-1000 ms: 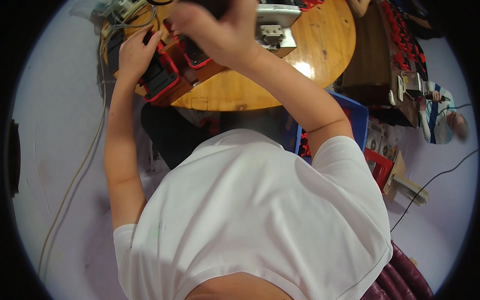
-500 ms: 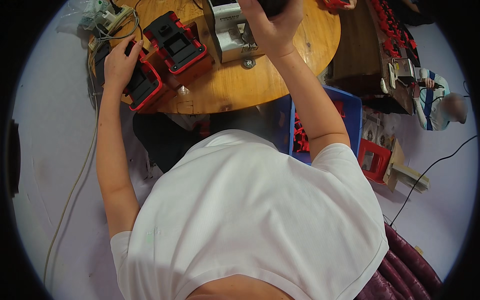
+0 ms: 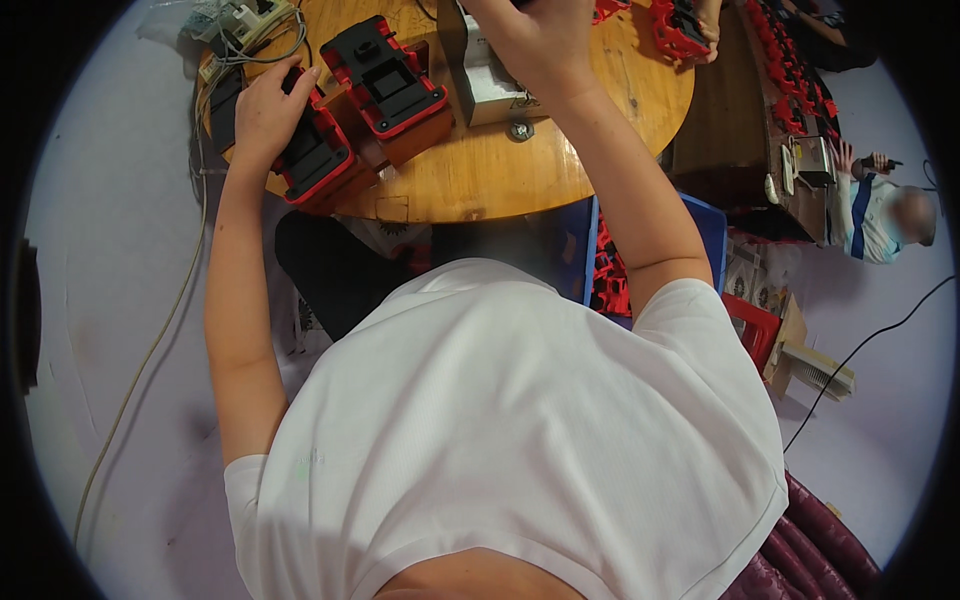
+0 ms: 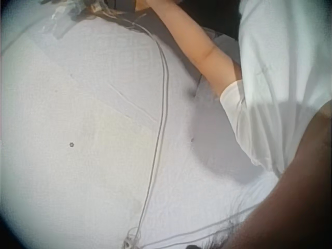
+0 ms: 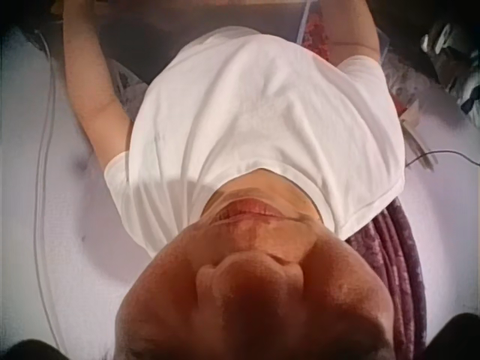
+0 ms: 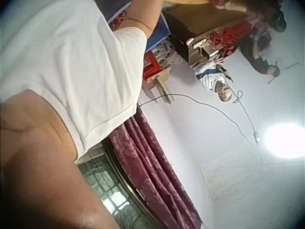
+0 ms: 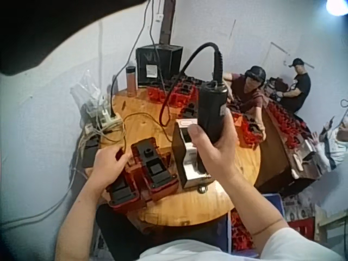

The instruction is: The person repeatedly picks up red and black plastic casings and uses a handheld black device to press or seal the edges of each unit. They place finished units on the table and continue the cycle with new casings from a nearby bin.

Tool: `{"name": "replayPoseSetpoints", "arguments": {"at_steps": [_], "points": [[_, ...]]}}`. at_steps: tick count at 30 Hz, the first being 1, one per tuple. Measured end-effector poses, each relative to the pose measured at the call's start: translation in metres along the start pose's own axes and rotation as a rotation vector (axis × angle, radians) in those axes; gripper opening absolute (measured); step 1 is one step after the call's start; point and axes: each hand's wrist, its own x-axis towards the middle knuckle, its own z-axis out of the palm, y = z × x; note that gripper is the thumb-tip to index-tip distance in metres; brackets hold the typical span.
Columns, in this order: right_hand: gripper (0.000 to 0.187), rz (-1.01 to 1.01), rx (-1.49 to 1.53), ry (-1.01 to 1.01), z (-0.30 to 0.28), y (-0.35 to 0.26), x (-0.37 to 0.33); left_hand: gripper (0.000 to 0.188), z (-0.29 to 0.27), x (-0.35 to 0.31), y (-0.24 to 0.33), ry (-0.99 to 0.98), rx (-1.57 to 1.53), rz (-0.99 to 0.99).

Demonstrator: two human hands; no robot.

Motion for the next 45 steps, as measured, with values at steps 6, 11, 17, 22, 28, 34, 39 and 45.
{"name": "replayPoseSetpoints", "arguments": {"at_steps": [6,11,17,22,28,34,39,45], "points": [[0.035,-0.057,0.102,0.163,-0.021,0.028,-0.019,0.058,-0.002,0.002,0.002,0.015,-0.024,0.007],[0.041,-0.091,0.096,0.153,-0.025,0.029,-0.022,0.058,-0.002,0.001,0.000,0.009,0.009,0.006],[0.036,0.028,0.103,0.089,-0.026,0.028,-0.011,0.057,-0.001,0.000,-0.002,0.009,0.002,0.011],[0.035,-0.122,0.132,0.086,-0.027,0.028,-0.017,0.057,0.000,0.001,-0.001,0.013,-0.013,0.012],[0.043,-0.117,0.078,0.076,-0.025,0.034,-0.021,0.056,-0.005,0.002,0.003,-0.014,-0.026,0.003],[0.034,0.177,0.152,0.032,-0.019,0.012,-0.009,0.058,-0.002,0.000,-0.003,0.055,-0.004,0.051],[0.039,0.278,0.414,0.114,0.020,-0.025,0.000,0.054,0.001,0.001,-0.004,0.044,-0.009,0.033],[0.053,0.163,0.683,0.107,0.086,-0.049,-0.013,0.055,-0.001,-0.002,0.006,0.049,0.005,0.023]]}}
